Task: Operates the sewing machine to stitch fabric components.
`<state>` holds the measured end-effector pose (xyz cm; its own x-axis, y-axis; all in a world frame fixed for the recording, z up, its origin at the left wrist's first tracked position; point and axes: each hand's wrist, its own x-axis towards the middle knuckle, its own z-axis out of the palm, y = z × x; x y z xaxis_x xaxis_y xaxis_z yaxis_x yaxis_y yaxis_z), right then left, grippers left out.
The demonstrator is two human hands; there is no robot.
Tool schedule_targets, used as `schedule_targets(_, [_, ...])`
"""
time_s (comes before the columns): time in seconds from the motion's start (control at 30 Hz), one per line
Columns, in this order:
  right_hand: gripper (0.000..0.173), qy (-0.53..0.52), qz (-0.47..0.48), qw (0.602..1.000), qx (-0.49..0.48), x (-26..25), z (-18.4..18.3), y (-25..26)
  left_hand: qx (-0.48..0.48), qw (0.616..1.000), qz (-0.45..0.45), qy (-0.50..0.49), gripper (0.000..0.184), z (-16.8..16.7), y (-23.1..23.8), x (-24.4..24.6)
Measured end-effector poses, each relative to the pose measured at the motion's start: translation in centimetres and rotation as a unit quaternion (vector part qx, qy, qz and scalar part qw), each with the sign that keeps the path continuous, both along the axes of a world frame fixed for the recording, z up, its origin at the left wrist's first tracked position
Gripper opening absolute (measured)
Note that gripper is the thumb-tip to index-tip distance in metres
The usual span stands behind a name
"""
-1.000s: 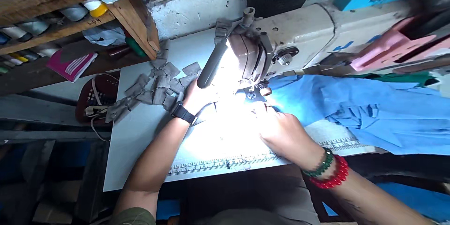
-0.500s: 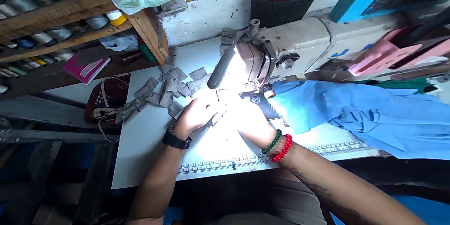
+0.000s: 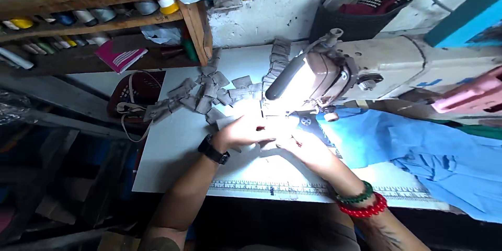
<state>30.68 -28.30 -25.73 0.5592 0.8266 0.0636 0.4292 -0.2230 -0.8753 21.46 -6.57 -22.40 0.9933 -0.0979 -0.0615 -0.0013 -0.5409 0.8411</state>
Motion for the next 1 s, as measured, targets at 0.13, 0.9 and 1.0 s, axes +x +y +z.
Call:
schedule_targets(0.13, [0.034,-0.029,-0.061,0.998,-0.014,-0.2,-0.1,-1.8,-0.010,0.998,-0.052,0.031,0.019,0.3,0.0,-0.2])
schedule_targets(0.9, [0.021,0.080,-0.094,0.991,0.055,0.3,0.0,-2.3,-0.016,0.987,0.108,-0.118,0.015,-1.0,-4.3,0.5])
schedule_targets(1.0, [0.018,0.104,-0.096,0.987,0.079,0.5,-0.2,-2.0,-0.034,0.989,0.110,-0.094,0.018,-0.5,-4.6,0.6])
